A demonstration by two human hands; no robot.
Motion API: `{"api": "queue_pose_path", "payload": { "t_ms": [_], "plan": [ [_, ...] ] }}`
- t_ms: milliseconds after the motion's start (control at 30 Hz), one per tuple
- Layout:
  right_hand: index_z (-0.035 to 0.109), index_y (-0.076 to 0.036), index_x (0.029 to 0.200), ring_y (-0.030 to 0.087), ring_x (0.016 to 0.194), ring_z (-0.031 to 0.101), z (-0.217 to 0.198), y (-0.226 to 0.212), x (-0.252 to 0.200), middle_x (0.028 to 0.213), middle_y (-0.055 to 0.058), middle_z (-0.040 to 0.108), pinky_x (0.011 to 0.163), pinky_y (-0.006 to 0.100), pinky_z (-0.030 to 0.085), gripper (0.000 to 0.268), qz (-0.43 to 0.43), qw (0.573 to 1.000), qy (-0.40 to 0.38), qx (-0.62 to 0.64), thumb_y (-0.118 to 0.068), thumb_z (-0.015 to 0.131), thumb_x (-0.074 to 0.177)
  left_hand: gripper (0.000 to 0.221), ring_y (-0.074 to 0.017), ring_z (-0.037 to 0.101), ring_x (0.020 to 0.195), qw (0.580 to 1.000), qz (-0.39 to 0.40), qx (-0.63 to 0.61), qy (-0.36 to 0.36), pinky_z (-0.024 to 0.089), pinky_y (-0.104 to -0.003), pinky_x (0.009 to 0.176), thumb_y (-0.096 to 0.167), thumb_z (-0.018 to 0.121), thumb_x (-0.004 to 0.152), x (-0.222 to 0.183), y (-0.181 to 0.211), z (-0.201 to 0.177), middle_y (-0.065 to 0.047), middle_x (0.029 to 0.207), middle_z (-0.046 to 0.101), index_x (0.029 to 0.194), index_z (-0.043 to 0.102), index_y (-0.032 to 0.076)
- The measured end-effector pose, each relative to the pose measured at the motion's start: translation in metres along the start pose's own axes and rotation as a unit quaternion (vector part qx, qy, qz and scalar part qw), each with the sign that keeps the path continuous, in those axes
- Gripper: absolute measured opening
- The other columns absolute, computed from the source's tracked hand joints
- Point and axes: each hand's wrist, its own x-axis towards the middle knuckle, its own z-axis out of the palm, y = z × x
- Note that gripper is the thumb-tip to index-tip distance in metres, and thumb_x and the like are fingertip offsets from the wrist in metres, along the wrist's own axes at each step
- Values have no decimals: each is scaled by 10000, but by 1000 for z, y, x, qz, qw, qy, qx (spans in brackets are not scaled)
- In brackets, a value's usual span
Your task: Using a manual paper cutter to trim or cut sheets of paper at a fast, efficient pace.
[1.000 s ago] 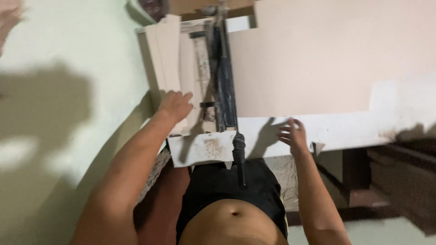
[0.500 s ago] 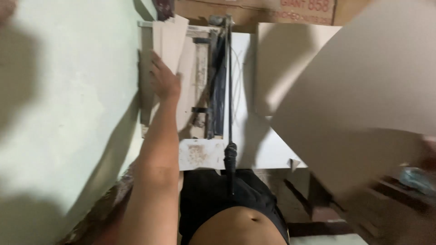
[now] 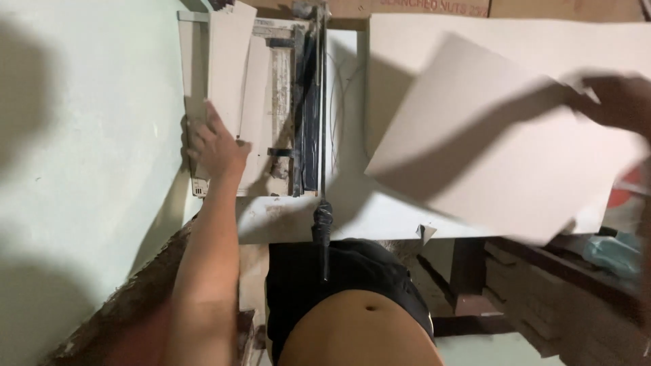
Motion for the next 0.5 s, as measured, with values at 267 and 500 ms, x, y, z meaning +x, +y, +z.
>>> {"api": "queue_pose_path", "payload": {
  "t_ms": [267,500],
  "plan": [
    [527,-217,1403,419,960,704,145,-220,-91,1133,135,733,767,548,530,511,229,937,-38,263,-521,672,1018,1038,-402,631,987,998,55,14,42,567,-502,746,193,822,888,5,-18,14,-224,1203,580,1625,94,118],
    [143,7,1578,518,1281,530,129,-350,-151,1420,375,491,1062,660,421,905,445,450,-121,765,-552,623,1052,1110,-490,482,1340,1000,-8,-3,2,444,-665,1024,304,807,876,-4,-25,17,-271,1526,363,1632,11,145]
  ]
}}
